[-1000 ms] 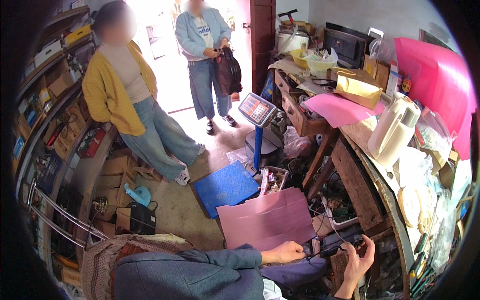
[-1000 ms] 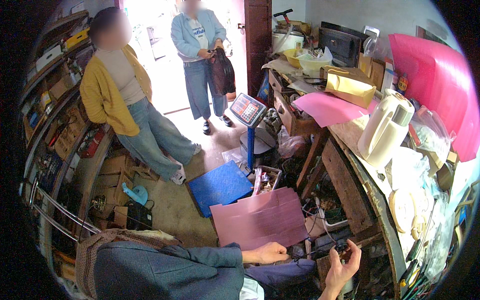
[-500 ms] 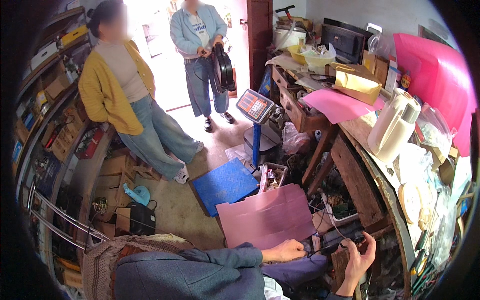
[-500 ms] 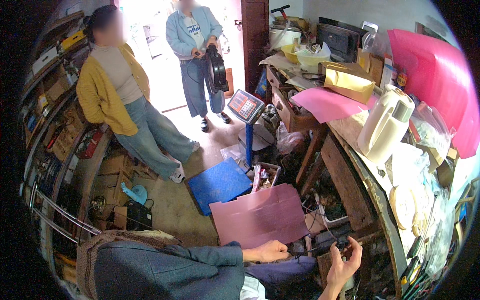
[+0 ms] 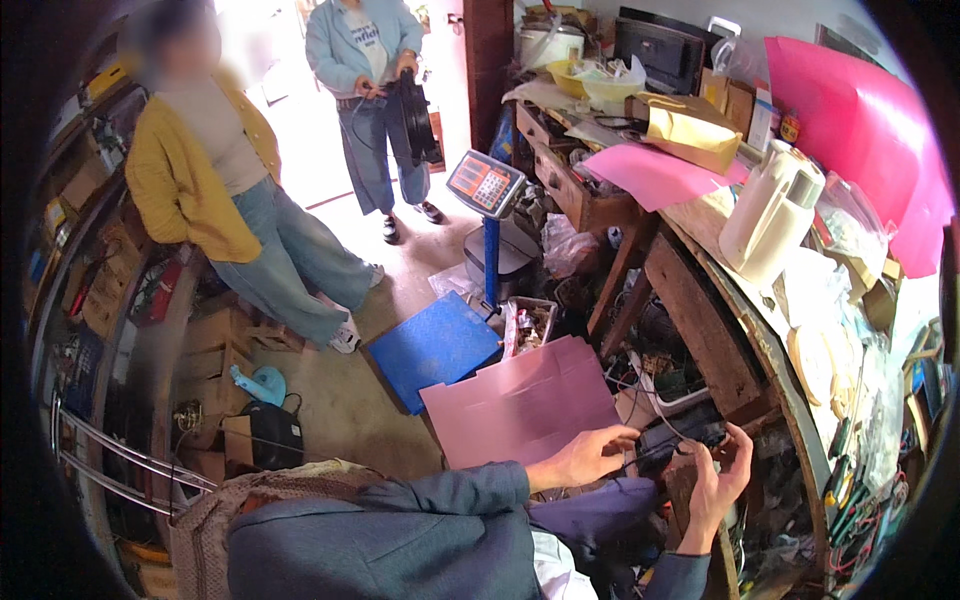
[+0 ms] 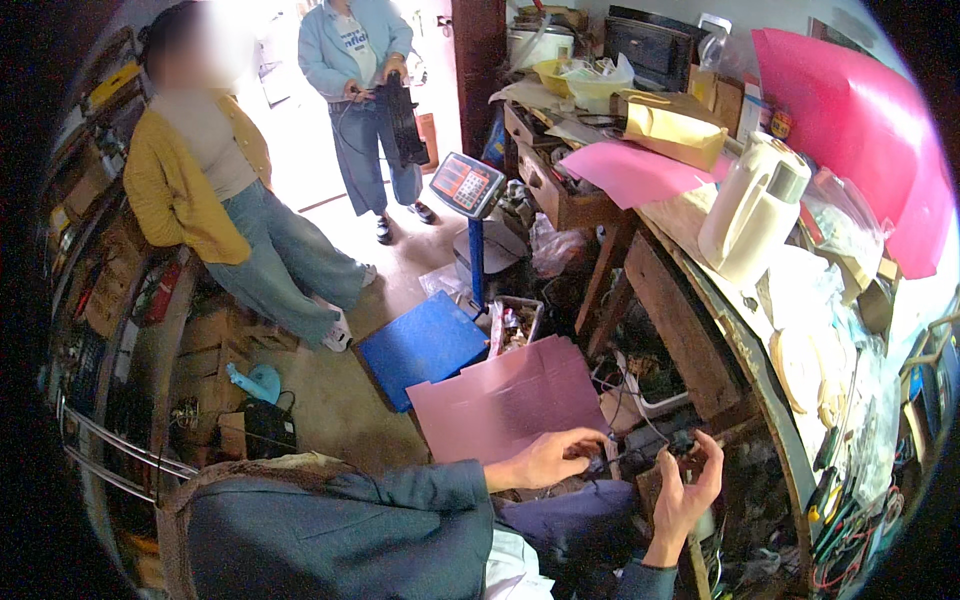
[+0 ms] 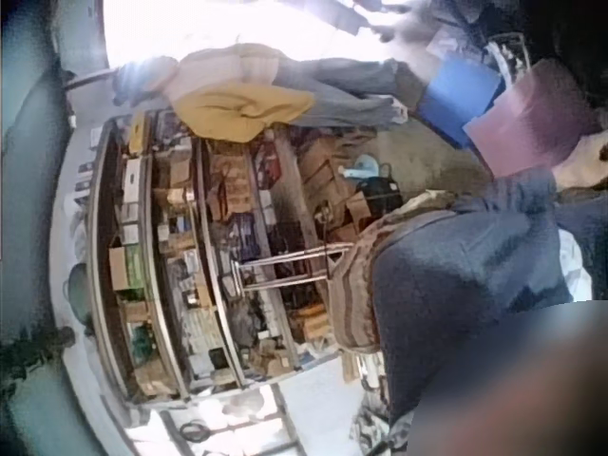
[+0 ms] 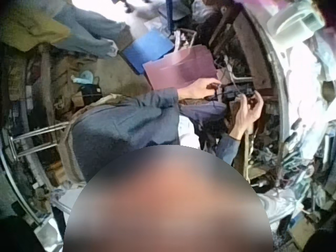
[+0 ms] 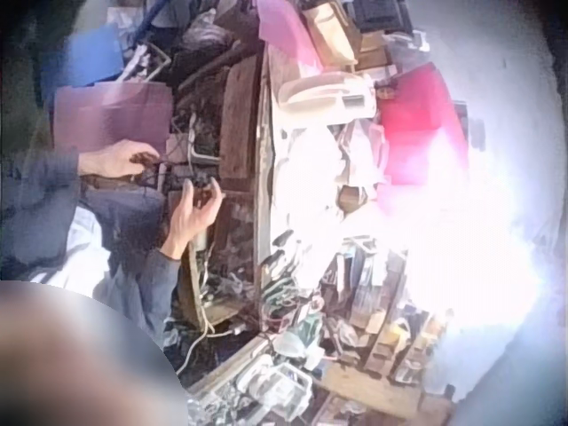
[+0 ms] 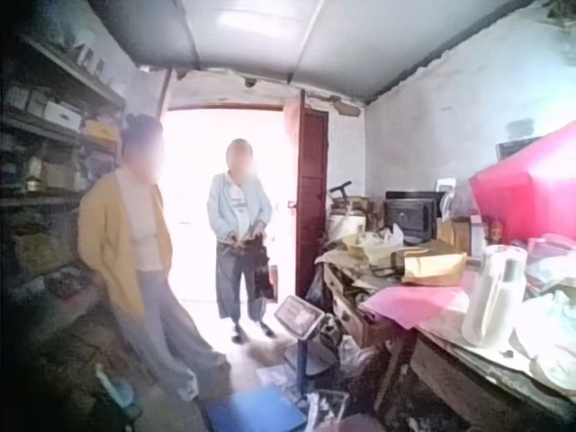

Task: The person uses pliers to strip and adjust wires on a small black electrical component, then inserts it into a white circular housing. They secure the component with a screwdriver and tighten screws on the housing. The person works at a cluttered workbench in a workshop.

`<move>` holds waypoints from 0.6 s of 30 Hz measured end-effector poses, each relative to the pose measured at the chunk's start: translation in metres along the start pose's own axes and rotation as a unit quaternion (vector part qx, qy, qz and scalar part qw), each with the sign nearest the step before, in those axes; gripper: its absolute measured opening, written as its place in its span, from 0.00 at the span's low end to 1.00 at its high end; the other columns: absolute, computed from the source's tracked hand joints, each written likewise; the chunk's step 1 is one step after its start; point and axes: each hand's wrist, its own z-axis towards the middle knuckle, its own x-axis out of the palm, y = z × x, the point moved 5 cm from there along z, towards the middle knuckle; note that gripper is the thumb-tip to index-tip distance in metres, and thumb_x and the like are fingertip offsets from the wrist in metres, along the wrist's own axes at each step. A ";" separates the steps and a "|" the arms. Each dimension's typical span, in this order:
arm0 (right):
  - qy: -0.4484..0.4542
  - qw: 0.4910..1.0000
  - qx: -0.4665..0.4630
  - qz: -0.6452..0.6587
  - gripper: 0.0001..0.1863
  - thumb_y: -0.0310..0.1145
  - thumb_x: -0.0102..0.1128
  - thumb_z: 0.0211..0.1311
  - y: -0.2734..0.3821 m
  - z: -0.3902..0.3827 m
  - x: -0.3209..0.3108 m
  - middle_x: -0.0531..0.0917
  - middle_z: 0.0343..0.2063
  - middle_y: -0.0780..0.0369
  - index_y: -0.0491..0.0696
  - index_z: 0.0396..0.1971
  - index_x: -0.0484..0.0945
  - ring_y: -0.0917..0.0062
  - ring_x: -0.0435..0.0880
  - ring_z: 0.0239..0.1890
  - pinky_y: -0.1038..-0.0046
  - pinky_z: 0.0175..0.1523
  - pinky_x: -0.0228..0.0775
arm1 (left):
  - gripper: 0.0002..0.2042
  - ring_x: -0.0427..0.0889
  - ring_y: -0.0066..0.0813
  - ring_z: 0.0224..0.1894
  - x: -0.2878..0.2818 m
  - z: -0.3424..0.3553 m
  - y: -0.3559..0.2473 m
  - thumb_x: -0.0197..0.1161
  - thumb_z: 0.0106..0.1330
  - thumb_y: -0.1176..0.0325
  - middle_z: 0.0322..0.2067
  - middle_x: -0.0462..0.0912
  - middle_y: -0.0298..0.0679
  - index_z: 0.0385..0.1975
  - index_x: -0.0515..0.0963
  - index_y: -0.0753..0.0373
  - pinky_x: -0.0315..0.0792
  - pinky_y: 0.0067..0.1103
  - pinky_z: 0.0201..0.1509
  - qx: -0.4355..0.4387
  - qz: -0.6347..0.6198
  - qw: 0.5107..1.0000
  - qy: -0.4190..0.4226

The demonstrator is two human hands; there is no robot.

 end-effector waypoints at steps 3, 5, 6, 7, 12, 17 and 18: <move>0.010 0.991 0.076 0.108 0.24 0.18 0.72 0.54 0.006 -0.009 0.007 0.79 0.38 0.67 0.44 0.51 0.77 0.83 0.77 0.36 0.78 0.44 0.73 | 0.21 0.79 0.29 0.59 0.008 0.004 -0.037 0.61 0.73 0.73 0.56 0.81 0.42 0.65 0.71 0.67 0.73 0.28 0.66 0.042 -0.075 0.996 0.014; 0.016 0.989 0.114 0.097 0.24 0.20 0.72 0.56 0.017 -0.015 0.016 0.82 0.40 0.65 0.43 0.53 0.77 0.83 0.80 0.39 0.80 0.47 0.75 | 0.21 0.79 0.28 0.59 0.015 0.008 -0.058 0.61 0.73 0.73 0.56 0.81 0.41 0.65 0.71 0.66 0.72 0.27 0.66 0.055 -0.133 0.989 0.018; 0.024 0.983 0.094 0.155 0.23 0.23 0.74 0.57 0.024 -0.012 0.030 0.83 0.40 0.65 0.43 0.52 0.77 0.82 0.81 0.41 0.79 0.49 0.75 | 0.22 0.79 0.28 0.58 0.009 0.009 -0.067 0.61 0.73 0.73 0.56 0.80 0.40 0.65 0.70 0.66 0.72 0.27 0.66 0.039 -0.168 0.985 0.015; 0.041 0.991 0.055 0.119 0.22 0.24 0.76 0.57 0.035 -0.012 0.034 0.83 0.40 0.66 0.43 0.51 0.78 0.83 0.81 0.41 0.79 0.48 0.75 | 0.22 0.79 0.28 0.58 0.010 0.006 -0.073 0.60 0.73 0.73 0.56 0.80 0.40 0.66 0.70 0.66 0.73 0.27 0.66 0.060 -0.170 0.984 0.004; 0.019 0.978 0.093 0.184 0.24 0.24 0.78 0.56 0.029 -0.017 0.037 0.83 0.38 0.69 0.43 0.53 0.80 0.87 0.80 0.38 0.82 0.45 0.75 | 0.21 0.79 0.25 0.57 0.011 0.015 -0.101 0.59 0.77 0.71 0.56 0.80 0.39 0.67 0.70 0.66 0.72 0.23 0.65 0.079 -0.265 0.959 0.063; 0.026 0.978 0.092 0.184 0.27 0.24 0.78 0.54 0.025 -0.022 0.038 0.82 0.40 0.66 0.42 0.56 0.81 0.84 0.80 0.42 0.81 0.48 0.76 | 0.18 0.86 0.32 0.50 0.011 0.019 -0.089 0.57 0.77 0.73 0.52 0.83 0.42 0.64 0.71 0.67 0.85 0.32 0.51 0.019 -0.296 0.954 0.051; 0.041 0.985 0.080 0.147 0.29 0.25 0.79 0.53 0.020 -0.024 0.038 0.82 0.40 0.66 0.42 0.57 0.81 0.84 0.80 0.42 0.80 0.49 0.76 | 0.18 0.86 0.32 0.50 0.011 0.019 -0.086 0.57 0.77 0.72 0.52 0.83 0.42 0.64 0.71 0.67 0.85 0.32 0.52 0.006 -0.308 0.950 0.053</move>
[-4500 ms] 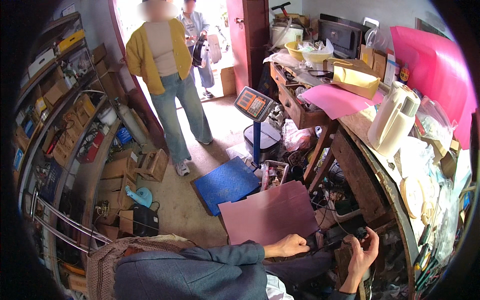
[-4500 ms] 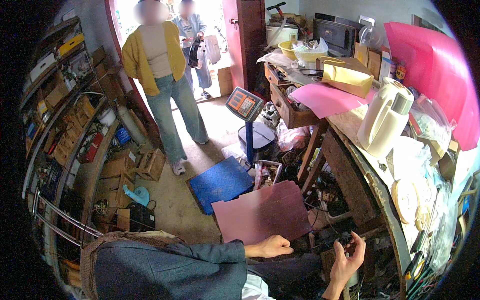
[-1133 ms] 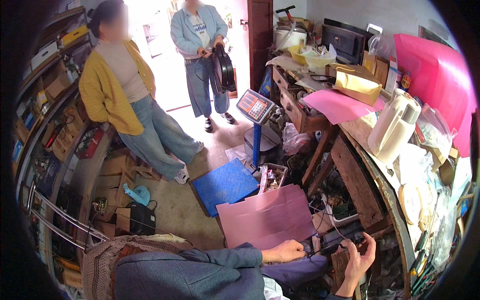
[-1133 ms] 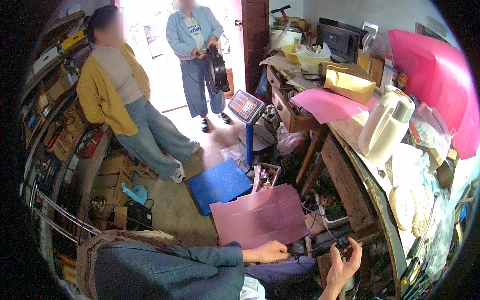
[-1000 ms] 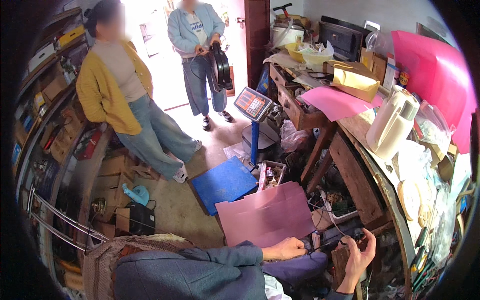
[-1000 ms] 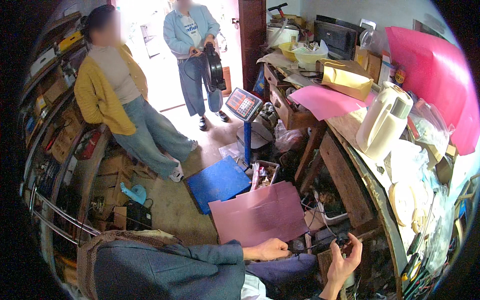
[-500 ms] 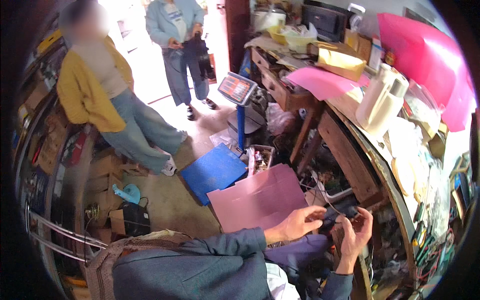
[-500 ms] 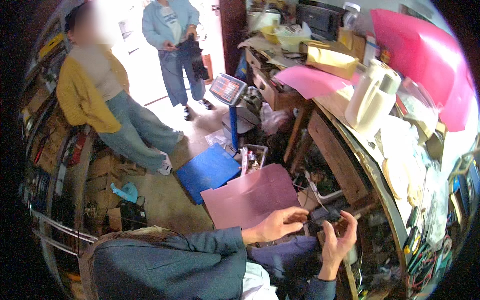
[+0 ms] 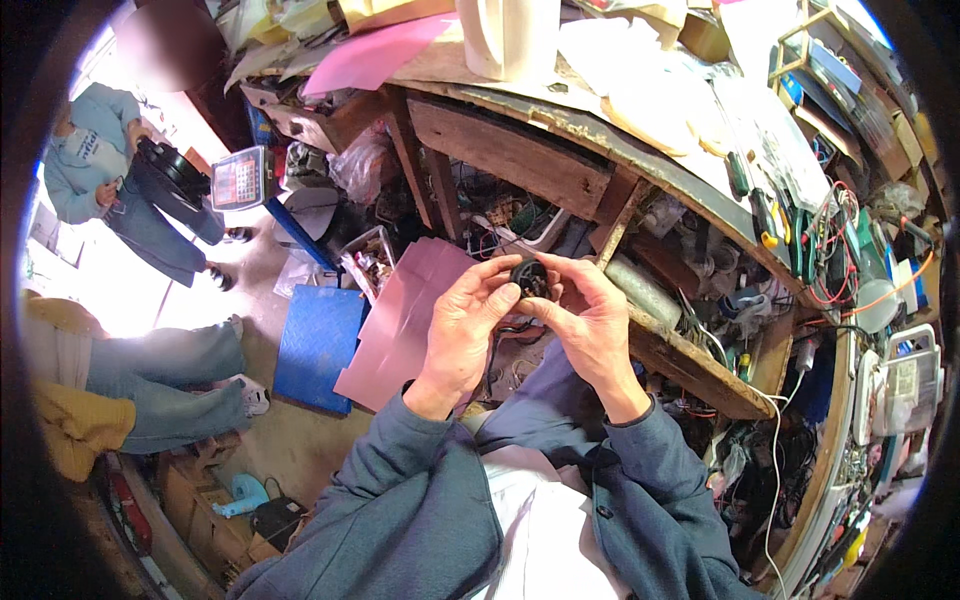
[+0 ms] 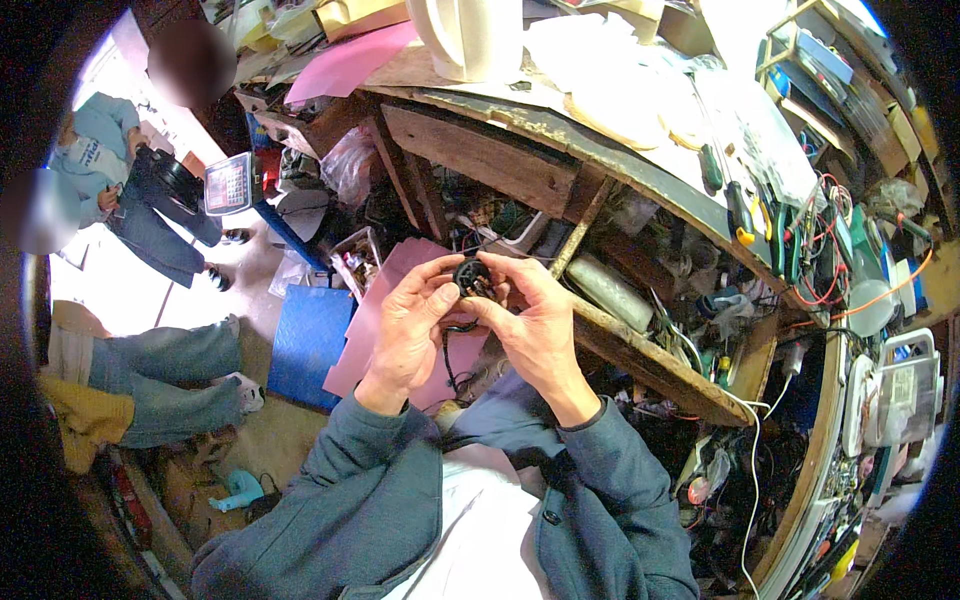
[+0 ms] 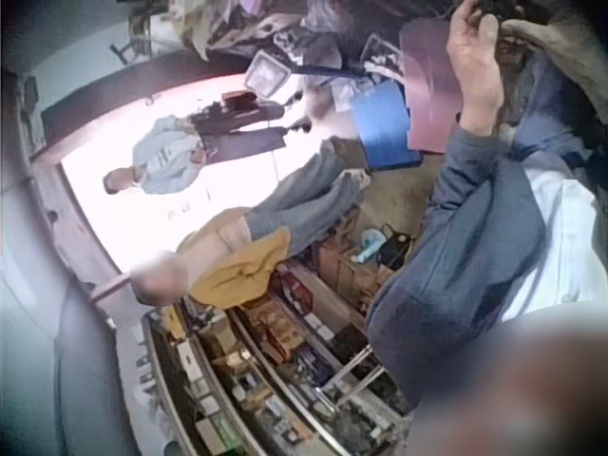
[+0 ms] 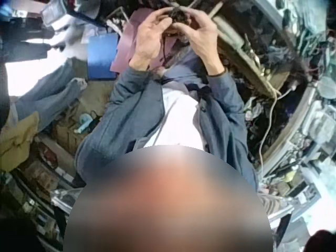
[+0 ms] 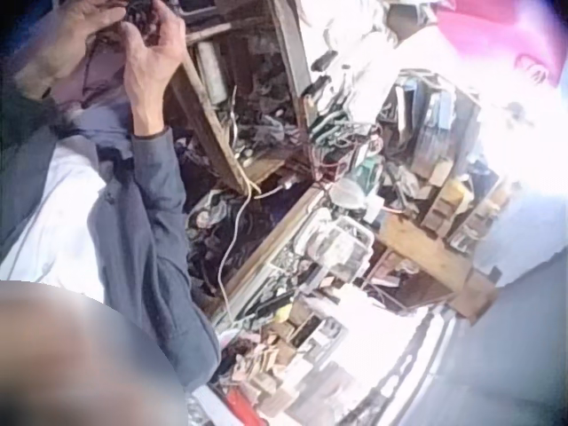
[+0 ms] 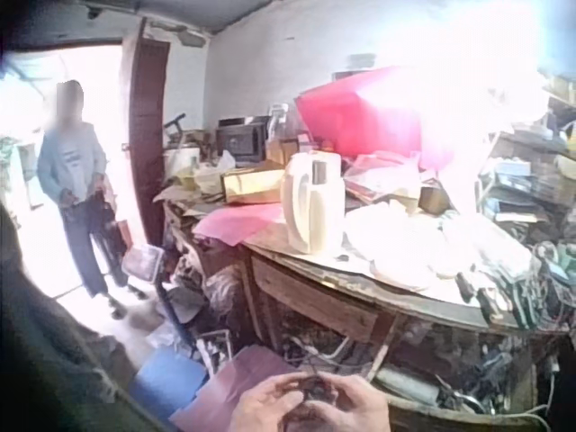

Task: The person uses pliers to strip and adjust wires on a small black electrical component, then inserts it into a white circular housing. They secure the component with a screwdriver and tighten screws on the housing. The person works at a cluttered workbench in a workshop.

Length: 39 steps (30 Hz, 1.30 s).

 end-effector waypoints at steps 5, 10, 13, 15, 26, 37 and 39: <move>0.010 0.975 0.091 0.204 0.28 0.22 0.74 0.58 -0.003 -0.007 0.009 0.84 0.43 0.64 0.41 0.60 0.77 0.83 0.83 0.44 0.79 0.50 0.78 | 0.16 0.87 0.34 0.48 -0.003 -0.003 -0.002 0.58 0.77 0.71 0.51 0.84 0.42 0.61 0.73 0.66 0.86 0.32 0.51 -0.036 -0.055 0.998 -0.016; -0.002 0.979 0.109 0.171 0.20 0.22 0.74 0.60 -0.006 -0.014 0.010 0.85 0.39 0.63 0.39 0.52 0.78 0.83 0.84 0.39 0.78 0.46 0.82 | 0.15 0.88 0.36 0.48 -0.011 -0.009 -0.002 0.58 0.77 0.69 0.51 0.84 0.43 0.60 0.72 0.63 0.87 0.36 0.47 -0.053 -0.069 0.996 -0.020; -0.023 0.980 0.102 0.169 0.16 0.22 0.73 0.61 -0.006 -0.019 0.012 0.86 0.35 0.62 0.38 0.48 0.80 0.82 0.85 0.36 0.78 0.42 0.83 | 0.16 0.88 0.37 0.48 -0.013 -0.012 0.001 0.58 0.77 0.69 0.52 0.83 0.43 0.61 0.69 0.63 0.88 0.38 0.47 -0.052 -0.065 0.996 -0.020; -0.021 0.979 0.101 0.175 0.15 0.21 0.72 0.61 -0.001 -0.021 0.013 0.87 0.36 0.62 0.38 0.47 0.81 0.82 0.86 0.37 0.78 0.42 0.83 | 0.18 0.87 0.38 0.49 -0.014 -0.015 0.000 0.58 0.77 0.69 0.53 0.82 0.43 0.63 0.68 0.63 0.88 0.38 0.48 -0.054 -0.068 0.996 -0.013; -0.018 0.960 0.123 0.251 0.15 0.20 0.71 0.62 0.002 -0.028 0.011 0.89 0.40 0.60 0.39 0.49 0.83 0.81 0.87 0.39 0.77 0.44 0.84 | 0.23 0.81 0.29 0.57 -0.015 -0.016 0.005 0.59 0.74 0.76 0.55 0.78 0.38 0.68 0.68 0.64 0.83 0.29 0.57 -0.040 0.008 0.998 0.039; -0.095 0.921 -0.036 -0.376 0.09 0.31 0.73 0.60 0.032 -0.024 -0.116 0.82 0.20 0.60 0.44 0.26 0.82 0.73 0.81 0.24 0.72 0.31 0.72 | 0.22 0.87 0.38 0.50 -0.024 -0.013 0.012 0.62 0.75 0.65 0.54 0.82 0.50 0.65 0.69 0.65 0.88 0.33 0.45 -0.009 0.029 0.999 -0.012; -0.128 0.832 -0.036 -0.539 0.13 0.36 0.72 0.61 0.038 -0.022 -0.157 0.82 0.23 0.58 0.45 0.25 0.79 0.63 0.82 0.25 0.65 0.31 0.73 | 0.23 0.88 0.36 0.48 -0.025 -0.009 0.016 0.64 0.74 0.63 0.53 0.83 0.49 0.65 0.69 0.64 0.88 0.32 0.44 -0.008 0.035 0.999 -0.014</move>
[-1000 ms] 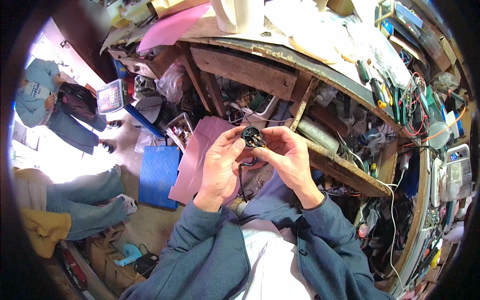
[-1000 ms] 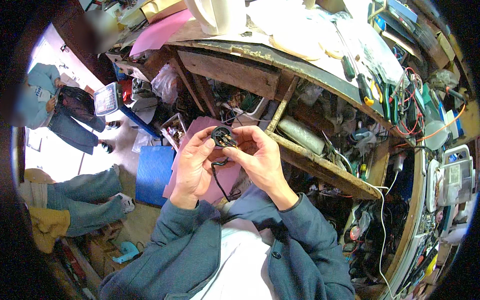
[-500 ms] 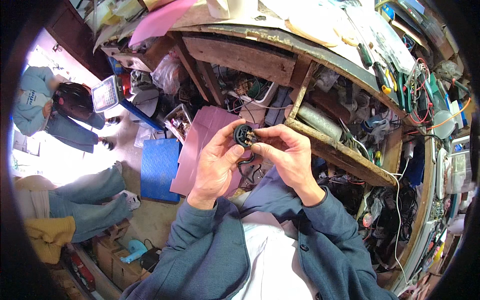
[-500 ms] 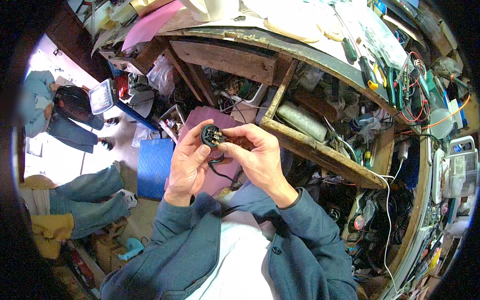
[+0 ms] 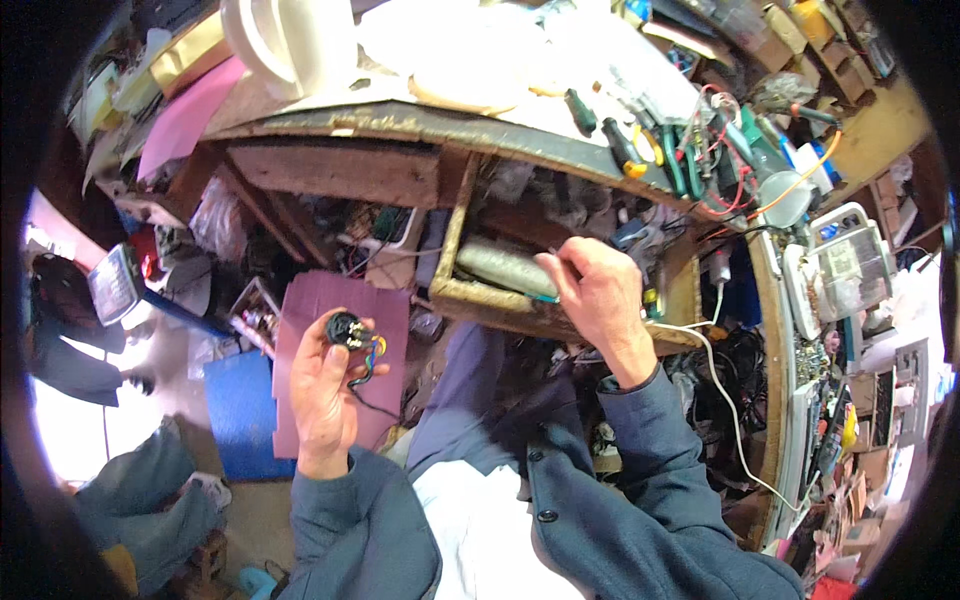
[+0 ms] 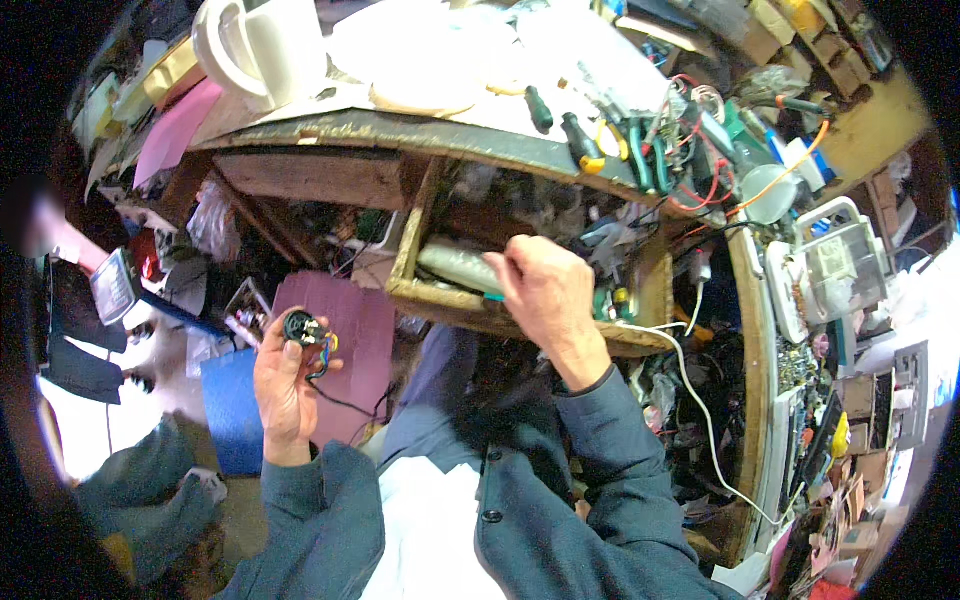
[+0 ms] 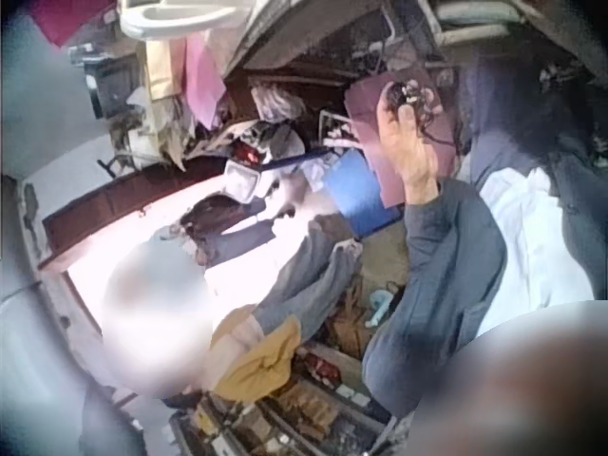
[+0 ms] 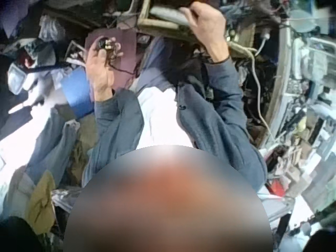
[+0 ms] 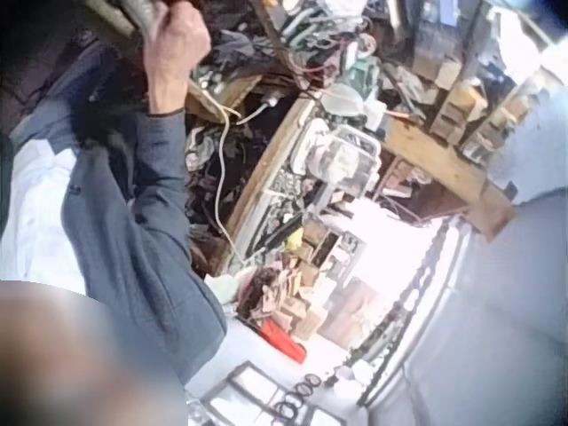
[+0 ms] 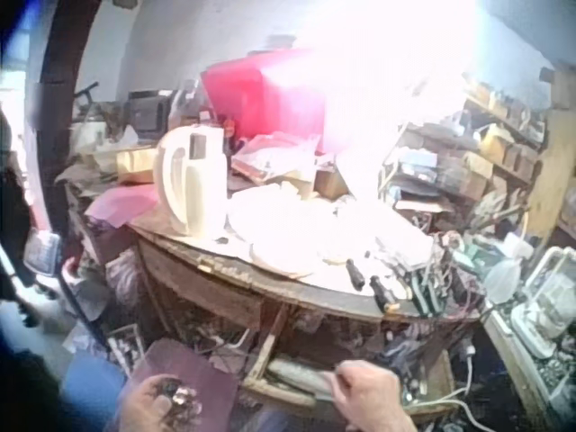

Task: The person uses pliers to strip and adjust wires on a small black electrical component, then inserts it into a white circular housing. They secure the component with a screwdriver and tighten screws on the housing. The person works at a cluttered workbench in a workshop.

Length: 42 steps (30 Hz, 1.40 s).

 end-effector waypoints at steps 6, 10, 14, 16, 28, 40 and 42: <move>0.337 0.896 0.169 -0.233 0.20 0.49 0.69 0.57 -0.093 -0.012 0.009 0.88 0.32 0.47 0.44 0.32 0.88 0.54 0.90 0.40 0.56 0.46 0.82 | 0.24 0.88 0.35 0.47 0.011 0.015 -0.004 0.65 0.73 0.63 0.53 0.83 0.49 0.64 0.70 0.64 0.88 0.30 0.45 0.016 0.007 1.000 0.013; 0.347 0.912 0.125 -0.178 0.16 0.46 0.64 0.63 -0.100 -0.020 0.021 0.87 0.32 0.50 0.46 0.31 0.85 0.53 0.88 0.40 0.54 0.45 0.79 | 0.24 0.88 0.41 0.49 0.023 0.022 -0.007 0.65 0.73 0.65 0.55 0.81 0.51 0.65 0.69 0.65 0.88 0.33 0.48 0.002 -0.022 1.000 0.022; 0.227 0.966 0.119 -0.026 0.16 0.39 0.62 0.68 -0.088 -0.012 -0.007 0.79 0.26 0.51 0.41 0.27 0.77 0.56 0.82 0.33 0.57 0.39 0.71 | 0.25 0.84 0.45 0.57 0.014 0.023 -0.009 0.65 0.71 0.71 0.61 0.77 0.53 0.66 0.68 0.65 0.84 0.37 0.57 0.008 -0.062 0.996 0.058; 0.175 0.969 0.138 0.103 0.17 0.36 0.61 0.70 -0.083 -0.007 -0.019 0.71 0.24 0.56 0.40 0.25 0.71 0.69 0.75 0.30 0.66 0.39 0.67 | 0.26 0.82 0.45 0.59 0.010 0.021 -0.009 0.65 0.71 0.73 0.62 0.77 0.53 0.68 0.67 0.65 0.82 0.38 0.61 0.016 -0.057 0.996 0.064; 0.296 0.654 0.161 0.677 0.18 0.35 0.61 0.66 0.041 -0.034 0.024 0.84 0.46 0.54 0.35 0.48 0.80 0.69 0.84 0.52 0.66 0.63 0.72 | 0.27 0.81 0.41 0.61 0.003 0.007 -0.013 0.66 0.69 0.77 0.61 0.78 0.50 0.68 0.67 0.65 0.80 0.33 0.63 0.011 -0.024 0.998 0.049; 0.424 0.813 -0.060 0.395 0.13 0.31 0.61 0.59 0.101 -0.037 0.032 0.69 0.23 0.54 0.38 0.26 0.68 0.65 0.69 0.26 0.63 0.33 0.62 | 0.28 0.81 0.47 0.61 -0.006 -0.006 -0.011 0.72 0.63 0.77 0.61 0.76 0.59 0.63 0.67 0.67 0.82 0.34 0.62 0.008 0.027 0.998 0.063; 0.426 0.822 -0.087 0.369 0.12 0.31 0.59 0.57 0.104 -0.035 0.032 0.70 0.24 0.51 0.37 0.26 0.68 0.57 0.71 0.27 0.59 0.34 0.64 | 0.30 0.82 0.46 0.60 -0.005 -0.007 -0.010 0.72 0.64 0.76 0.61 0.76 0.59 0.64 0.67 0.67 0.82 0.33 0.61 -0.005 0.037 0.997 0.066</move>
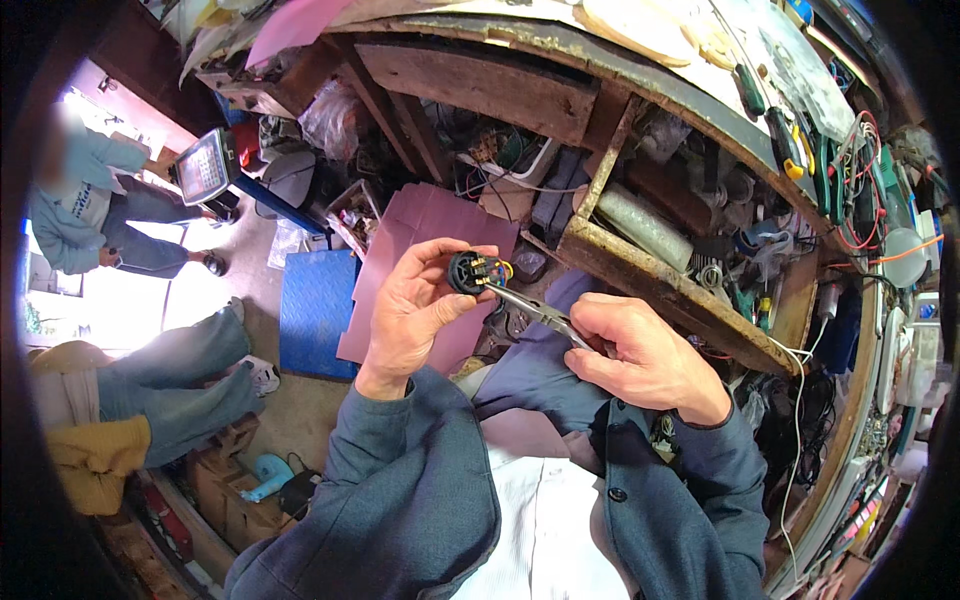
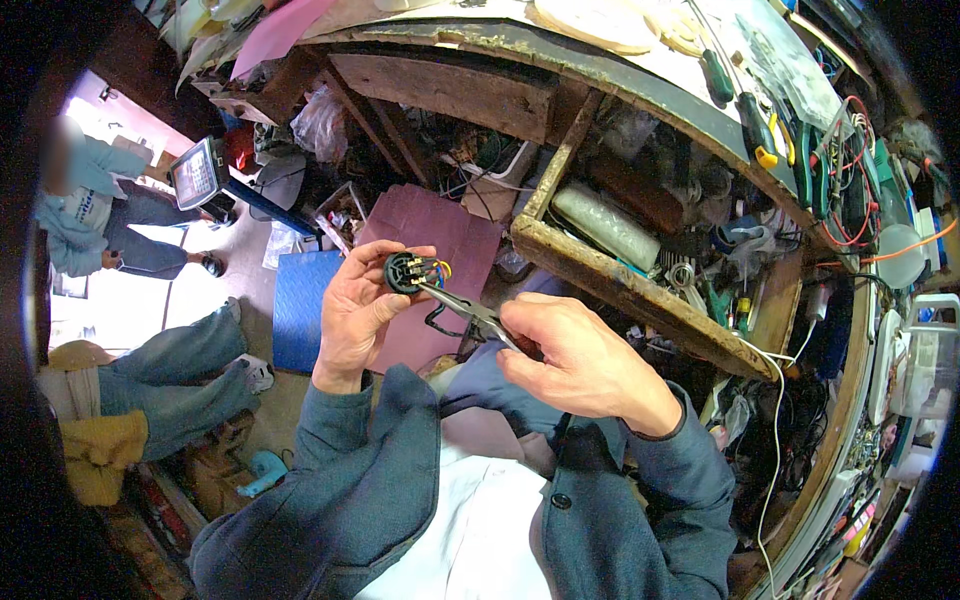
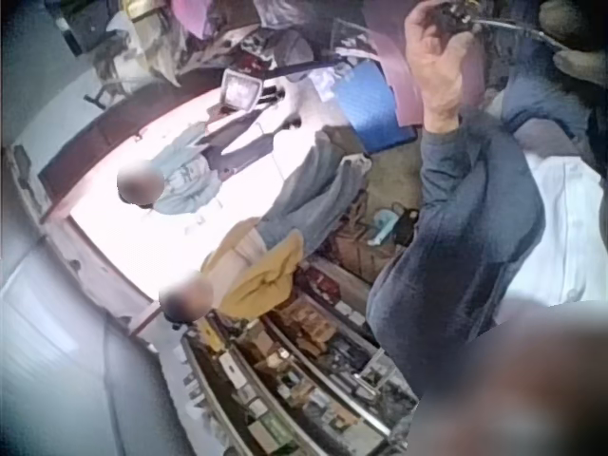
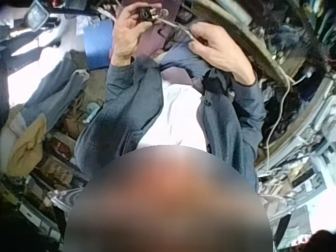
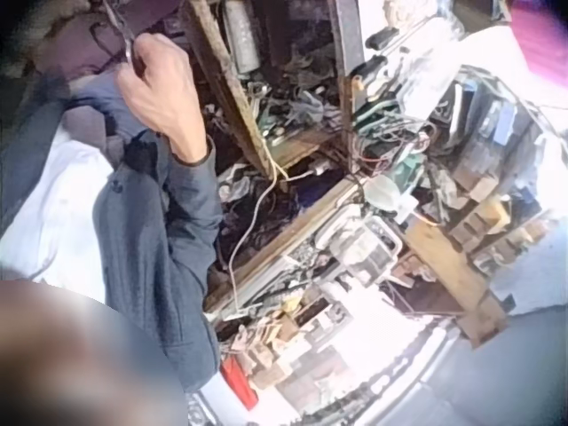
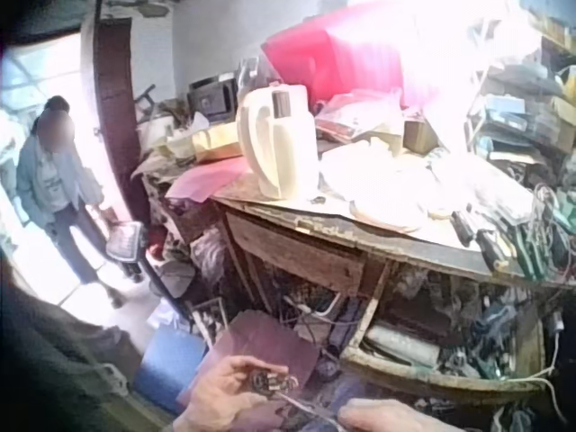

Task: The person uses pliers to strip and adjust wires on a small black electrical component, then inserts it into a white circular housing. They secure the component with a screwdriver and tighten screws on the housing. The person works at a cluttered workbench in a workshop.

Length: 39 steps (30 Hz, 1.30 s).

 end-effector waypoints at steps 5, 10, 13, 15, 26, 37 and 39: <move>0.025 0.998 0.001 -0.059 0.12 0.30 0.59 0.55 0.001 0.004 -0.002 0.71 0.24 0.49 0.37 0.25 0.68 0.53 0.73 0.30 0.56 0.37 0.65 | 0.28 0.79 0.37 0.62 0.002 -0.003 0.001 0.65 0.68 0.81 0.62 0.76 0.53 0.68 0.65 0.69 0.80 0.30 0.64 -0.010 0.046 0.998 0.051; 0.106 0.985 0.049 -0.126 0.13 0.33 0.55 0.56 0.013 0.008 -0.015 0.78 0.28 0.43 0.36 0.29 0.74 0.44 0.79 0.37 0.49 0.44 0.71 | 0.27 0.79 0.37 0.61 0.005 -0.004 0.006 0.65 0.68 0.80 0.62 0.77 0.53 0.67 0.67 0.71 0.80 0.30 0.64 -0.026 0.043 0.997 0.057; 0.143 0.979 0.055 -0.132 0.14 0.33 0.55 0.56 0.015 0.014 -0.019 0.80 0.29 0.41 0.35 0.31 0.76 0.43 0.81 0.38 0.49 0.45 0.72 | 0.27 0.81 0.40 0.61 0.004 -0.006 0.010 0.67 0.67 0.79 0.62 0.77 0.54 0.67 0.68 0.71 0.80 0.32 0.63 -0.031 0.043 0.997 0.049; 0.144 0.981 0.047 -0.120 0.12 0.30 0.56 0.53 0.012 0.013 -0.019 0.72 0.23 0.44 0.35 0.25 0.70 0.46 0.74 0.30 0.52 0.37 0.65 | 0.29 0.82 0.46 0.60 0.004 -0.006 0.011 0.70 0.65 0.76 0.61 0.77 0.57 0.66 0.69 0.70 0.82 0.35 0.61 -0.032 0.048 0.998 0.037; 0.157 0.981 0.110 -0.032 0.12 0.31 0.59 0.55 -0.007 0.012 -0.021 0.67 0.21 0.54 0.38 0.26 0.68 0.68 0.68 0.26 0.64 0.35 0.64 | 0.28 0.79 0.43 0.63 -0.002 -0.005 0.018 0.67 0.66 0.78 0.63 0.74 0.56 0.66 0.67 0.70 0.82 0.34 0.63 -0.021 0.003 1.000 0.017; 0.167 0.936 0.171 0.257 0.11 0.27 0.64 0.58 -0.037 -0.005 -0.005 0.66 0.24 0.76 0.48 0.24 0.69 0.89 0.63 0.30 0.80 0.35 0.55 | 0.26 0.79 0.43 0.62 0.000 -0.002 0.019 0.67 0.65 0.81 0.63 0.74 0.56 0.64 0.68 0.67 0.80 0.34 0.65 -0.018 -0.002 0.999 0.034; 0.170 0.931 0.187 0.264 0.11 0.28 0.64 0.58 -0.037 -0.006 -0.001 0.66 0.22 0.75 0.48 0.23 0.69 0.89 0.63 0.29 0.79 0.34 0.55 | 0.28 0.80 0.44 0.61 0.003 -0.005 0.017 0.72 0.62 0.78 0.63 0.74 0.59 0.61 0.69 0.67 0.81 0.33 0.63 -0.016 0.000 1.000 0.016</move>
